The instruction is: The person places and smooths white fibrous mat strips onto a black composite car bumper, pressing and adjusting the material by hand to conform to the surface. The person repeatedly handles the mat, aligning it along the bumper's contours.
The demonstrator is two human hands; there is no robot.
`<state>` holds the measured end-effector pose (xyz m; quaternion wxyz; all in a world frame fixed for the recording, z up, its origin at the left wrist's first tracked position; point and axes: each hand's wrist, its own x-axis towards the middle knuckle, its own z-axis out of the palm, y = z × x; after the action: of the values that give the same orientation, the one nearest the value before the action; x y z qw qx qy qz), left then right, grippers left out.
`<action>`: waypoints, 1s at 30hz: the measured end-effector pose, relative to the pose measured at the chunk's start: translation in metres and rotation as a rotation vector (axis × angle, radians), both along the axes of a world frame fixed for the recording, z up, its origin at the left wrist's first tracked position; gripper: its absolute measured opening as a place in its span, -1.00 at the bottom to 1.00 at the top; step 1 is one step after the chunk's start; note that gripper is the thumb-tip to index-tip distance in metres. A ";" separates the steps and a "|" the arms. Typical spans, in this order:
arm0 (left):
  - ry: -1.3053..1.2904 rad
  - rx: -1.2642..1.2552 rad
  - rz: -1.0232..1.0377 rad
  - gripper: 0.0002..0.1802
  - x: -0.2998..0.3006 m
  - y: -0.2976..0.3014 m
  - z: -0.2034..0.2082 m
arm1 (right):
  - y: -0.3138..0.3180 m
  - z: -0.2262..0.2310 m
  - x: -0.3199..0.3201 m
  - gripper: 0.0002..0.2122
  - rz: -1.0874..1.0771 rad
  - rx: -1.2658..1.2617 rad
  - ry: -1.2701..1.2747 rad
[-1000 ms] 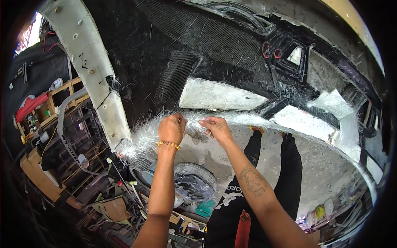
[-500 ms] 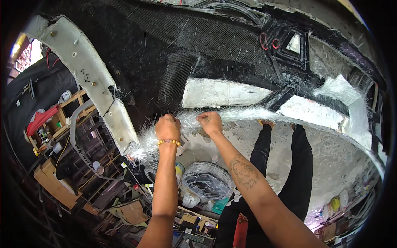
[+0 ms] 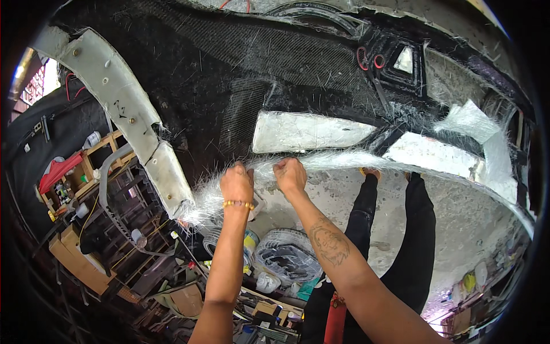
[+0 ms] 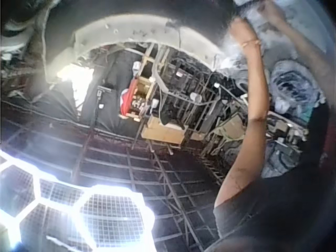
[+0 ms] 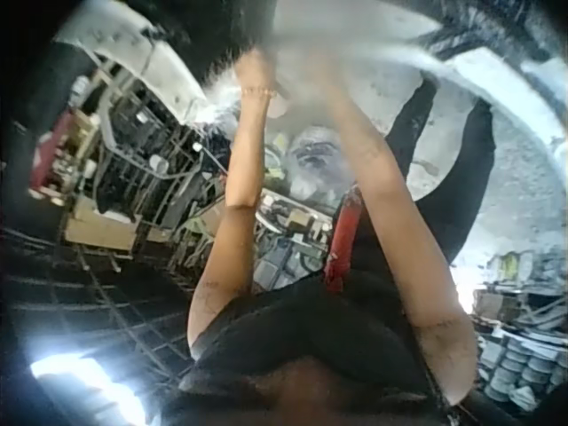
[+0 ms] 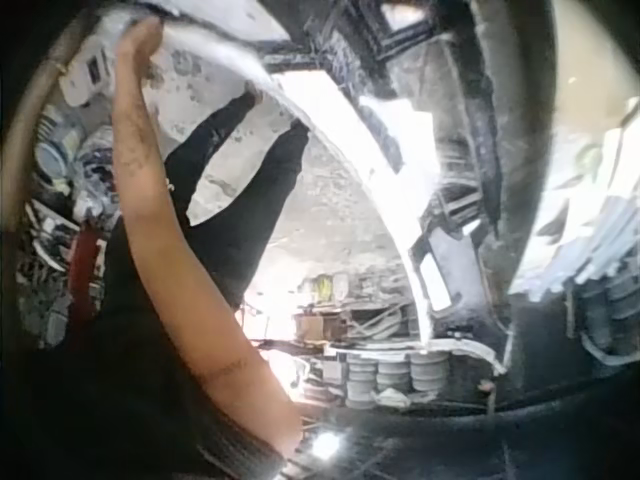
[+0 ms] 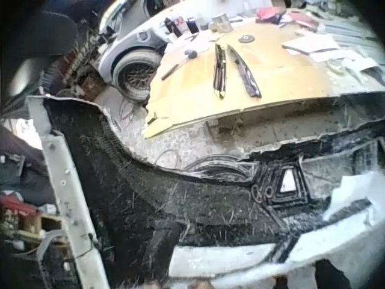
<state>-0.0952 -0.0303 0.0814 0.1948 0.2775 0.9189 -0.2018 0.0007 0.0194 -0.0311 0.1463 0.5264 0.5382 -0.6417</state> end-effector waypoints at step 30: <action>-0.316 0.189 -0.181 -0.65 0.107 0.076 -0.010 | 0.262 -0.036 0.391 -0.84 -0.390 0.061 -0.174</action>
<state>0.0115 0.0460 0.0718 0.2908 0.4040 0.8631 -0.0853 0.3916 0.2810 -0.0676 0.0493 0.6782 0.4305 -0.5935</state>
